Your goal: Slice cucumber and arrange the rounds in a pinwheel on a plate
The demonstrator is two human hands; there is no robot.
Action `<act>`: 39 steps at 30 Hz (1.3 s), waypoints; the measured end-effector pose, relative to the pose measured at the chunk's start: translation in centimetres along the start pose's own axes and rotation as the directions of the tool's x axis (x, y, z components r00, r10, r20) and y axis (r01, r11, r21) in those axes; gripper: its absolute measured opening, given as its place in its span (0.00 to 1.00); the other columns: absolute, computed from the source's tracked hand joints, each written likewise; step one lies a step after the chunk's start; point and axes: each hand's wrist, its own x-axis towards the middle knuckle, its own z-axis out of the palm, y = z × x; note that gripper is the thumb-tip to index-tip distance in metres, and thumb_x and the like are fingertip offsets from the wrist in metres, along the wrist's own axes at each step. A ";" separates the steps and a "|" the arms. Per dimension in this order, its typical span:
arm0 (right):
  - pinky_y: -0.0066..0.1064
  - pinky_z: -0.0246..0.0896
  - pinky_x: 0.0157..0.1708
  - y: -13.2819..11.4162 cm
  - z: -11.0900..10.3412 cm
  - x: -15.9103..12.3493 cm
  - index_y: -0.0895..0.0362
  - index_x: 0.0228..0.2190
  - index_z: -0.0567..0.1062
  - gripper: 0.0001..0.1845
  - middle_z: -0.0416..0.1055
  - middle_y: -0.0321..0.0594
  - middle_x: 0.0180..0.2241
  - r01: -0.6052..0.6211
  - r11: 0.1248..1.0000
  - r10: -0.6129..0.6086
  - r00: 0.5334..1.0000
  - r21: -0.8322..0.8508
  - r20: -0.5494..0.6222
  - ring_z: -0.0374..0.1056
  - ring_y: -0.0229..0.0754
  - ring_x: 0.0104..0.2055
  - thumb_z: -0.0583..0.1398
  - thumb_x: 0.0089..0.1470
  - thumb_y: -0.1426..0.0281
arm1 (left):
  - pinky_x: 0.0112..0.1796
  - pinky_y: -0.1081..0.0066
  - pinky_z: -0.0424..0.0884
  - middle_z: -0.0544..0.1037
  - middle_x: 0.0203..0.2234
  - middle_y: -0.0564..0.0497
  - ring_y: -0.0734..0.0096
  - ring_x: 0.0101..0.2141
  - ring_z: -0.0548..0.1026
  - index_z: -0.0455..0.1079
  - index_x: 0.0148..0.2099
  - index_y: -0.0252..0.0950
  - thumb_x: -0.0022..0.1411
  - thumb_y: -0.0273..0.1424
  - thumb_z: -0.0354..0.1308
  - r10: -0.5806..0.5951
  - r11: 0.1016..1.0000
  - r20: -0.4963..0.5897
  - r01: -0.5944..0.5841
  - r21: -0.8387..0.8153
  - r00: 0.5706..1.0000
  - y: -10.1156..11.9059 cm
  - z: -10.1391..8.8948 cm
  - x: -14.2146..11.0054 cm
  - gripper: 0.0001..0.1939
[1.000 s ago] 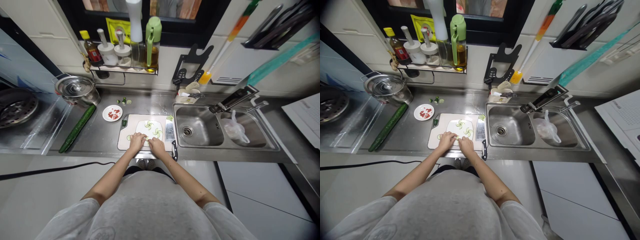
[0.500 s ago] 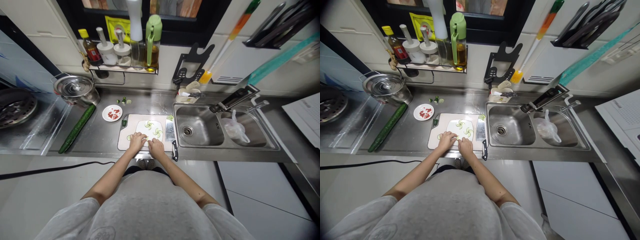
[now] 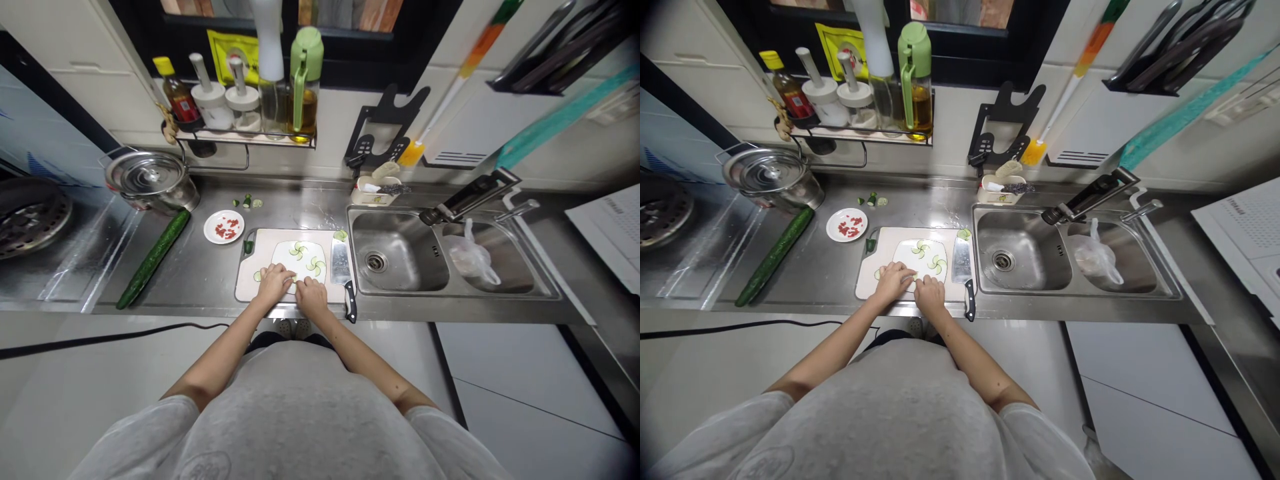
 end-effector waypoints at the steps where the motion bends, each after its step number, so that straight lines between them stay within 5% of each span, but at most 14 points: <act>1: 0.33 0.44 0.36 0.0 0.0 0.0 0.57 0.40 0.74 0.14 0.67 0.45 0.37 -0.002 1.000 0.002 1.000 0.001 -0.004 0.59 0.44 0.39 0.50 0.62 0.68 | 0.43 0.60 0.54 0.71 0.40 0.46 0.60 0.44 0.65 0.74 0.48 0.47 0.64 0.36 0.52 0.003 1.000 -0.001 -0.003 0.002 1.000 0.0 0.0 0.0 0.14; 24: 0.39 0.41 0.40 0.1 -0.2 0.1 0.59 0.41 0.75 0.16 0.68 0.48 0.37 0.081 0.997 -0.081 0.996 -0.014 -0.023 0.56 0.47 0.40 0.50 0.60 0.68 | 0.44 0.59 0.54 0.71 0.40 0.46 0.59 0.44 0.64 0.75 0.47 0.47 0.64 0.37 0.51 -0.042 0.999 -0.004 0.042 -0.001 0.999 0.5 -0.2 -0.4 0.14; 31: 0.37 0.41 0.41 0.1 -1.4 0.2 0.57 0.41 0.75 0.18 0.70 0.46 0.38 -0.037 0.998 0.038 0.999 0.041 -0.013 0.58 0.46 0.41 0.49 0.62 0.63 | 0.47 0.59 0.55 0.73 0.41 0.48 0.60 0.45 0.66 0.74 0.48 0.47 0.63 0.38 0.52 -0.149 0.982 -0.033 0.144 -0.120 0.988 0.3 -0.6 -0.5 0.14; 34: 0.37 0.41 0.42 0.9 -2.5 0.1 0.56 0.43 0.74 0.18 0.71 0.46 0.39 -0.095 0.993 0.099 0.994 0.073 -0.052 0.60 0.46 0.41 0.50 0.62 0.61 | 0.47 0.61 0.57 0.74 0.41 0.49 0.62 0.45 0.68 0.73 0.48 0.46 0.62 0.37 0.52 -0.294 0.940 -0.137 0.260 -0.220 0.946 -1.1 -1.4 -0.8 0.14; 39: 0.35 0.42 0.42 3.4 -4.0 -0.7 0.56 0.43 0.76 0.18 0.74 0.44 0.37 -0.175 0.967 0.206 0.964 0.184 -0.170 0.62 0.44 0.40 0.50 0.62 0.63 | 0.44 0.64 0.61 0.76 0.37 0.49 0.64 0.41 0.71 0.72 0.49 0.43 0.61 0.37 0.53 -0.532 0.834 -0.237 0.453 -0.315 0.813 -5.7 -2.9 -2.6 0.16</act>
